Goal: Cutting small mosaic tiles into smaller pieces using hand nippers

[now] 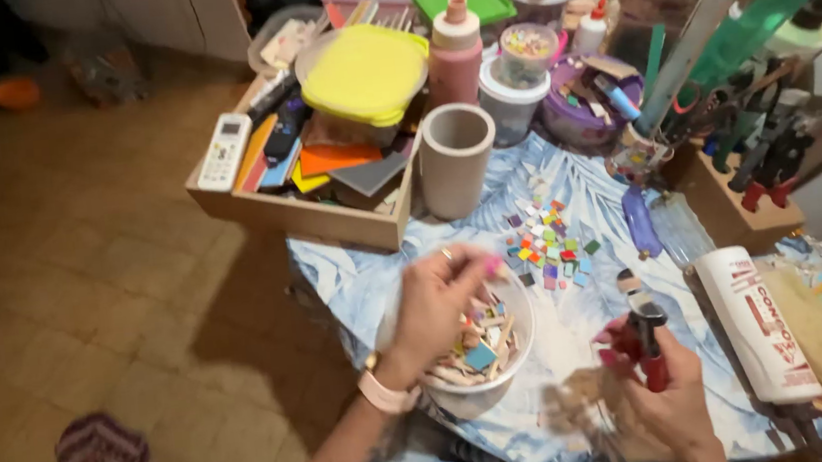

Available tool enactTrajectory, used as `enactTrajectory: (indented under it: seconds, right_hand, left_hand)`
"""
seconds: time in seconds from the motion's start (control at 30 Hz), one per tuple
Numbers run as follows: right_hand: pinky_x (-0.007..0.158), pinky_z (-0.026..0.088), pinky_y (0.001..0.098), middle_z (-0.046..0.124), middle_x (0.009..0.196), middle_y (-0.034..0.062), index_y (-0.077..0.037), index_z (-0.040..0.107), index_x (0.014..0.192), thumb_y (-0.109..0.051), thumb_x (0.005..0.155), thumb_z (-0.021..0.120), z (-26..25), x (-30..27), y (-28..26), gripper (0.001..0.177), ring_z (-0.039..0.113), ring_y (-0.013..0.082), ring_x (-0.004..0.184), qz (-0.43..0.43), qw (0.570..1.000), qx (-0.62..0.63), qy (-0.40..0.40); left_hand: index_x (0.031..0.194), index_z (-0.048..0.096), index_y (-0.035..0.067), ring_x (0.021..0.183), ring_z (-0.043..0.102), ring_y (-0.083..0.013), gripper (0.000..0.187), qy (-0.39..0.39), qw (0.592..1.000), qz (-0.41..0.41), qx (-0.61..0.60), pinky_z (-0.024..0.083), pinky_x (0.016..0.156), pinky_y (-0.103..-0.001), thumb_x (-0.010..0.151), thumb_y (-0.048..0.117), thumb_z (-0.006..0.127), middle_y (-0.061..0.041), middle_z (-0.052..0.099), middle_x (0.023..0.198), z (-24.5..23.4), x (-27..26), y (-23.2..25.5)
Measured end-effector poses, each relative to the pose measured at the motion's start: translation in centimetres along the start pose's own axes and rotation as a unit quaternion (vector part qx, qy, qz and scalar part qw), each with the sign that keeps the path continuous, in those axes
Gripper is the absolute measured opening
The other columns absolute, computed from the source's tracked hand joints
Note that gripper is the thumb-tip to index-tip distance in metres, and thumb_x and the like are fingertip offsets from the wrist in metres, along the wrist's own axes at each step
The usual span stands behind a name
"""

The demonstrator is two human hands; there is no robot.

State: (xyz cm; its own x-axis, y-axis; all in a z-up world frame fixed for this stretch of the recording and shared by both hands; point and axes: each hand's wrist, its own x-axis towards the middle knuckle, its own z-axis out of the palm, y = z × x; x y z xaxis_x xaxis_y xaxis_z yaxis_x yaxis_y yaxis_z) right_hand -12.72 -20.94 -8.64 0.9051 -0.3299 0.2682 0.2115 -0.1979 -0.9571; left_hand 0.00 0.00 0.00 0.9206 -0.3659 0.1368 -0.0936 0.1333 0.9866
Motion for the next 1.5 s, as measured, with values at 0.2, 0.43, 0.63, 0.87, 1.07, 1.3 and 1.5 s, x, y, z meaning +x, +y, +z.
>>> enactTrajectory:
  seconds: [0.2,0.43,0.63,0.87,1.07,1.3,1.5]
  right_hand:
    - [0.058,0.04,0.0187,0.045,0.064,-0.0009,-0.008,0.056,0.093,-0.008,0.062,0.072,5.3,2.7,-5.0,0.035,0.042,0.0078,0.057,-0.127,0.981,-0.147,0.0]
    - [0.057,0.041,0.0186,0.056,0.076,-0.002,-0.007,0.054,0.088,-0.01,0.066,0.068,6.4,2.5,-5.7,0.026,0.046,0.0076,0.055,-0.155,0.97,-0.184,-0.017]
    - [0.058,0.041,0.0173,0.051,0.061,-0.003,-0.011,0.056,0.088,-0.01,0.06,0.073,5.9,1.5,-5.6,0.032,0.047,0.0055,0.053,-0.121,0.969,-0.217,0.007]
    - [0.067,0.051,0.0195,0.066,0.076,0.002,-0.006,0.057,0.094,-0.011,0.061,0.071,3.8,-0.2,-4.0,0.036,0.063,0.007,0.067,-0.112,0.973,-0.203,0.017]
    - [0.049,0.046,0.0164,0.061,0.072,0.0027,-0.005,0.058,0.094,-0.005,0.059,0.071,2.1,-2.3,-3.8,0.038,0.052,0.0063,0.059,-0.062,0.98,-0.177,0.061]
    - [0.061,0.046,0.0158,0.064,0.071,0.0016,-0.005,0.06,0.09,-0.015,0.058,0.071,1.0,-3.3,-4.4,0.036,0.06,0.0053,0.058,-0.116,0.959,-0.244,0.084]
    - [0.051,0.041,0.0142,0.062,0.065,-0.0015,-0.009,0.06,0.088,-0.02,0.061,0.068,1.3,-3.9,-5.8,0.031,0.05,0.0018,0.052,-0.072,0.959,-0.259,0.089]
  left_hand:
    - [0.074,0.063,0.011,0.057,0.06,-0.0063,0.009,-0.089,0.975,0.082,0.184,0.045,0.057,-0.022,0.078,0.016,0.056,0.001,0.065,0.064,1.3,-2.0,0.4]
    - [0.074,0.06,0.011,0.051,0.055,-0.006,0.008,-0.146,0.968,0.02,0.202,0.043,0.054,-0.022,0.077,0.018,0.058,0.0,0.061,0.056,0.4,-2.2,0.3]
    - [0.075,0.06,0.006,0.051,0.056,-0.0084,0.008,-0.177,0.972,0.048,0.148,0.045,0.05,-0.021,0.079,0.013,0.058,-0.004,0.062,0.062,0.6,-2.7,-0.2]
    - [0.087,0.051,0.003,0.052,0.056,-0.0102,0.011,-0.207,0.972,-0.01,0.114,0.043,0.047,-0.023,0.08,0.011,0.055,-0.003,0.061,0.065,2.0,-3.9,-0.8]
    - [0.084,0.056,0.003,0.049,0.056,-0.0107,0.025,-0.316,0.943,-0.023,0.107,0.045,0.044,-0.021,0.087,0.026,0.047,-0.007,0.061,0.065,2.8,-4.6,0.5]
    - [0.081,0.056,0.004,0.053,0.056,-0.0104,0.026,-0.412,0.9,-0.139,0.008,0.047,0.044,-0.02,0.084,0.028,0.051,-0.008,0.061,0.07,3.7,-3.9,0.3]
    - [0.084,0.054,0.004,0.053,0.056,-0.0108,0.033,-0.468,0.866,-0.175,-0.016,0.048,0.045,-0.021,0.088,0.035,0.046,-0.008,0.06,0.07,4.2,-3.9,-1.4]
